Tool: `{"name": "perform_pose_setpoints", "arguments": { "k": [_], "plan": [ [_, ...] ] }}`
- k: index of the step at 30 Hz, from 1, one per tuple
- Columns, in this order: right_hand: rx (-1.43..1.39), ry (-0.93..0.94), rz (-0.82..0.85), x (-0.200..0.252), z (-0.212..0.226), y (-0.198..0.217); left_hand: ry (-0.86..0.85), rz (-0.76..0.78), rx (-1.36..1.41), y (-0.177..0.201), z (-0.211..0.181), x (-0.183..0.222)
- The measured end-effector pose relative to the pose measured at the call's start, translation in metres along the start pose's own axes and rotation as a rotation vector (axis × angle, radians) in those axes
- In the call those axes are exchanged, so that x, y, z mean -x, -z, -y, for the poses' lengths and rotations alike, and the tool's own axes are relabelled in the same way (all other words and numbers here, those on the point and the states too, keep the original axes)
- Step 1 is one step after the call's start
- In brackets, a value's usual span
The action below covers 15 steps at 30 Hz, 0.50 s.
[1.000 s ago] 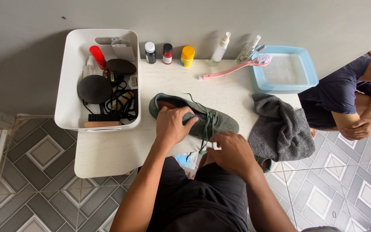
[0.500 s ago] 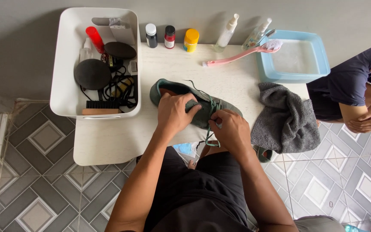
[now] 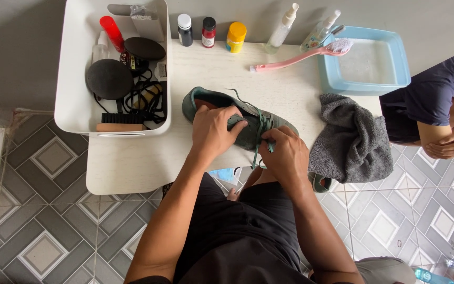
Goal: A person is unlacing a green sneaker, pulling the laces through each eyelet until they are completely removed.
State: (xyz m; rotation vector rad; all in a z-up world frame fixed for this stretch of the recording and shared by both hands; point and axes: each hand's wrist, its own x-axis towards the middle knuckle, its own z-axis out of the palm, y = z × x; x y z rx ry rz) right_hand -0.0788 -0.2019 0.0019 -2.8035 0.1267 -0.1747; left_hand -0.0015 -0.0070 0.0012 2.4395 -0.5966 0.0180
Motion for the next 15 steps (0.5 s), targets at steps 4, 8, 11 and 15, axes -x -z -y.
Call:
{"name": "perform_pose_setpoints", "arguments": {
  "k": [4,8,11,15],
  "plan": [
    [0.017,0.022,-0.01,-0.005,-0.004,-0.003,-0.004,-0.011,-0.007,-0.003,0.003,-0.001],
    [-0.013,0.035,0.018,-0.001,0.003,0.006,0.003,0.001,-0.001,-0.002,0.003,-0.001],
    [-0.051,0.048,0.16,0.006,0.005,0.025,0.01,-0.001,-0.013,-0.004,0.003,0.0],
    [0.027,0.029,0.58,0.02,-0.007,0.043,0.016,0.021,-0.017,-0.003,0.003,-0.001]
  ]
}}
